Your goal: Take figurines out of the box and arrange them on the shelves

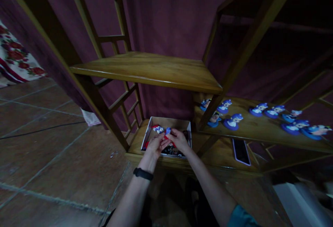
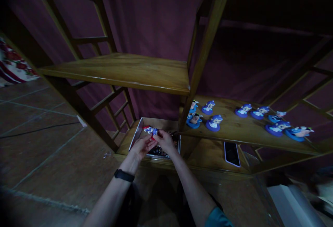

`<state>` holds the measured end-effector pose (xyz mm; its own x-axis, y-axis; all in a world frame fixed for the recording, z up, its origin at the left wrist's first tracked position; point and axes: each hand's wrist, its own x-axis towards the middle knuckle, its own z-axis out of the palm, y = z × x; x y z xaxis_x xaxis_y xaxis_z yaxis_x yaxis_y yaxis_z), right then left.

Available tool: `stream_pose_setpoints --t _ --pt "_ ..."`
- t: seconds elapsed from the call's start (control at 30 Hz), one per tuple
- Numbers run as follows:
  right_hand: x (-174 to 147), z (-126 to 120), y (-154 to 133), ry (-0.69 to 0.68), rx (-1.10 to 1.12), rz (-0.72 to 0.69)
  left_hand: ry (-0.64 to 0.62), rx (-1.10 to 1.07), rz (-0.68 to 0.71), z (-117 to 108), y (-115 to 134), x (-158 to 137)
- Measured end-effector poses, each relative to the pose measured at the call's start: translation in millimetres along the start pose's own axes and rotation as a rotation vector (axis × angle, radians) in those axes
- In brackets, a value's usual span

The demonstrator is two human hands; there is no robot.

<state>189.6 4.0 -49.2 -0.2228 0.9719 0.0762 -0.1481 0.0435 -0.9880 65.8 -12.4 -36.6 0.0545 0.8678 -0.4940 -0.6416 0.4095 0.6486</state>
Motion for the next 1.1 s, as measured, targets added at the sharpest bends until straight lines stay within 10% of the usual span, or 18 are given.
stream_pose_setpoints --t 0.73,1.1 --pt "-4 3 2 0.207 -0.41 -0.164 -0.076 -0.18 0.171 4 -5 3" --pt "-3 -11 -9 0.008 -0.325 -0.229 -0.106 -0.121 0.045 -1 6 1"
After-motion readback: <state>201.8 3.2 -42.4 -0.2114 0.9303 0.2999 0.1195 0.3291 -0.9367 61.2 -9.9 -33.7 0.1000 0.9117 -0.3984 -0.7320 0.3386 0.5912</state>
